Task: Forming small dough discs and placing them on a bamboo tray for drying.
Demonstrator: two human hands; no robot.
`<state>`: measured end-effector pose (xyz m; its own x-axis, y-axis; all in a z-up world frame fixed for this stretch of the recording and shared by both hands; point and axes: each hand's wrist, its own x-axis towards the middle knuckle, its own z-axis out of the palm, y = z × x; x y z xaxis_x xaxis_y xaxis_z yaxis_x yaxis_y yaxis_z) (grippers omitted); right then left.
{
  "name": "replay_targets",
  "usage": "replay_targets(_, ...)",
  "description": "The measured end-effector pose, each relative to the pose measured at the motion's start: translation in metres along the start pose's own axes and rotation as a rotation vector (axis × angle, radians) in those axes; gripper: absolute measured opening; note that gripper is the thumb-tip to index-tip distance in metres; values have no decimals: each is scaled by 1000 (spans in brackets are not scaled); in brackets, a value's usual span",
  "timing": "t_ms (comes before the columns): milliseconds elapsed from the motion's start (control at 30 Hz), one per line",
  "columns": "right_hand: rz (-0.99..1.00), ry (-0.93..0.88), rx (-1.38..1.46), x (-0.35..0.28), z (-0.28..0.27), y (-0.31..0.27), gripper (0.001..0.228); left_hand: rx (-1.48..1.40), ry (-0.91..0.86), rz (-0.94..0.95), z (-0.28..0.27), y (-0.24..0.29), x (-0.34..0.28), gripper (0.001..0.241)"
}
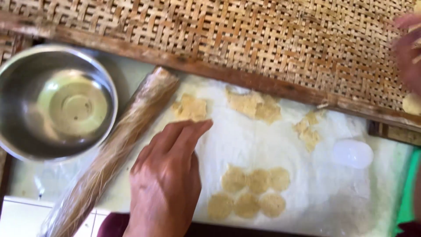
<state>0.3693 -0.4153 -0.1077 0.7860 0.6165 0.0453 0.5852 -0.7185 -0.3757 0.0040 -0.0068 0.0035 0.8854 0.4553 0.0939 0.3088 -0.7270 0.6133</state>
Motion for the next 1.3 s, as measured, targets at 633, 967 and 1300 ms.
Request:
replay_targets(633, -303, -232, 95, -95, 64, -350, 37, -233, -53, 101, -3, 1, -6, 49)
replay_targets(967, -94, -208, -90, -99, 55, -326, 21, -272, -41, 109, -3, 1, -8, 41)
replay_targets(1300, 36, 78, -155, -93, 11, -290, 24, -265, -37, 127, -1, 1, -8, 38)
